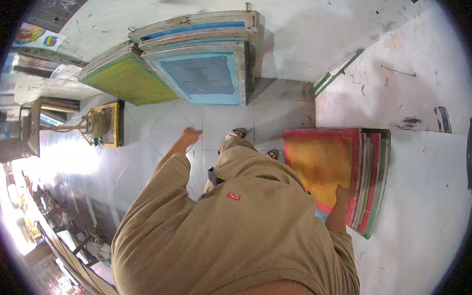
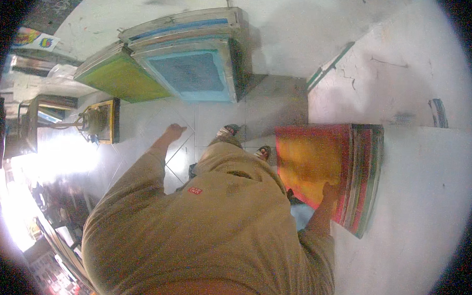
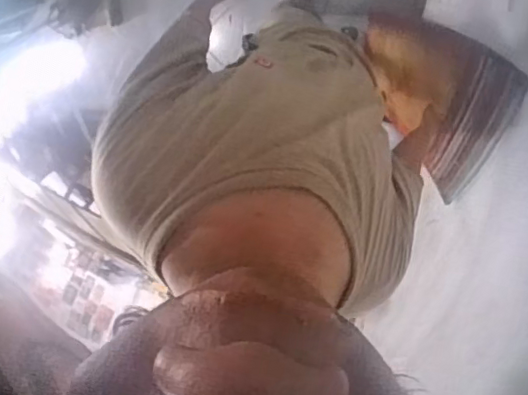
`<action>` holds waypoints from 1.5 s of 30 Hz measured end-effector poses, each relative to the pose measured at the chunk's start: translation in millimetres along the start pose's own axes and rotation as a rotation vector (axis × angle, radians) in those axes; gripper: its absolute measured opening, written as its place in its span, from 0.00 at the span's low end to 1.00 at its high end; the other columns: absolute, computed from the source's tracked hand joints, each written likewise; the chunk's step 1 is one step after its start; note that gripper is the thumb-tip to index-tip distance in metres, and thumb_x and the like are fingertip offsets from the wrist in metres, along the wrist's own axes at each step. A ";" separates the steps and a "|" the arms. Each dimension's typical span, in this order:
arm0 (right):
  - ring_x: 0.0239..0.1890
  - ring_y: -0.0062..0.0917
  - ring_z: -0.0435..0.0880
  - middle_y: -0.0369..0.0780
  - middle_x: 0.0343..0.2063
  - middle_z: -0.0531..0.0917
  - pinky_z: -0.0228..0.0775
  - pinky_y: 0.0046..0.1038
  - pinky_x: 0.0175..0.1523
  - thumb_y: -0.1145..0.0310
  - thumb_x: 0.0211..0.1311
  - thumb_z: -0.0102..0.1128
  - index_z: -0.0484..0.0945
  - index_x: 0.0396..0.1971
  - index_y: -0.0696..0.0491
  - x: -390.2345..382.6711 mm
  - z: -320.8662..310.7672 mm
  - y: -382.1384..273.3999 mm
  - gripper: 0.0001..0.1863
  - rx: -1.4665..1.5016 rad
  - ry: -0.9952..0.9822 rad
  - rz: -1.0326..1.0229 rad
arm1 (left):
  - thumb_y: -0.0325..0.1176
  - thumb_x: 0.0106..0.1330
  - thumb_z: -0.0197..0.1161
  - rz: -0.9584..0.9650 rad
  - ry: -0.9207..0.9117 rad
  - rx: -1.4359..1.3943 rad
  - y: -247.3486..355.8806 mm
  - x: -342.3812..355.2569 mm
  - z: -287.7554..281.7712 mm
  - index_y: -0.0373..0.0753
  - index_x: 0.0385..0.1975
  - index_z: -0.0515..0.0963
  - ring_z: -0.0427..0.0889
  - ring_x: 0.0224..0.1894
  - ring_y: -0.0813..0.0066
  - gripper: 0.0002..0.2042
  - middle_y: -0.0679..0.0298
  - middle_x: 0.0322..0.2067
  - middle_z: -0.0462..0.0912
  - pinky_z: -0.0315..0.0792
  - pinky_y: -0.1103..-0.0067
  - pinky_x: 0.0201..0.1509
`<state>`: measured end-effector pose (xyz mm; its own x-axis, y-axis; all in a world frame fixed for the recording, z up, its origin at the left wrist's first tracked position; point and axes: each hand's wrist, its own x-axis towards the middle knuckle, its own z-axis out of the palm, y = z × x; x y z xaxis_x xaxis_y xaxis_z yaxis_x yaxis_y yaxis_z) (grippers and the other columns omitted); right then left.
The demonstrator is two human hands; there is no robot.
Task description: The person cleans a screen frame by wiping it with a purple cloth and using a wooden stick to remove debris. They then move the frame to a different location and repeat the cleaning process on another frame.
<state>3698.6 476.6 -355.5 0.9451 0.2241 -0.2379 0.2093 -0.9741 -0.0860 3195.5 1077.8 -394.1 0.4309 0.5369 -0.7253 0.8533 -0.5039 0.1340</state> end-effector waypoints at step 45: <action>0.44 0.36 0.78 0.49 0.42 0.79 0.69 0.34 0.50 0.55 0.49 0.67 0.69 0.53 0.59 -126.8 -10.8 -207.5 0.34 0.216 -0.329 0.213 | 0.33 0.60 0.54 0.015 0.514 0.134 20.5 51.0 -253.6 0.51 0.67 0.51 0.55 0.65 0.60 0.33 0.65 0.65 0.54 0.50 0.49 0.63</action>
<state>3538.1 649.9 -297.0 0.8240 0.0509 -0.5643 -0.0720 -0.9785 -0.1934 3309.4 1266.4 -257.1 0.5599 0.7742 -0.2950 0.8154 -0.5782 0.0302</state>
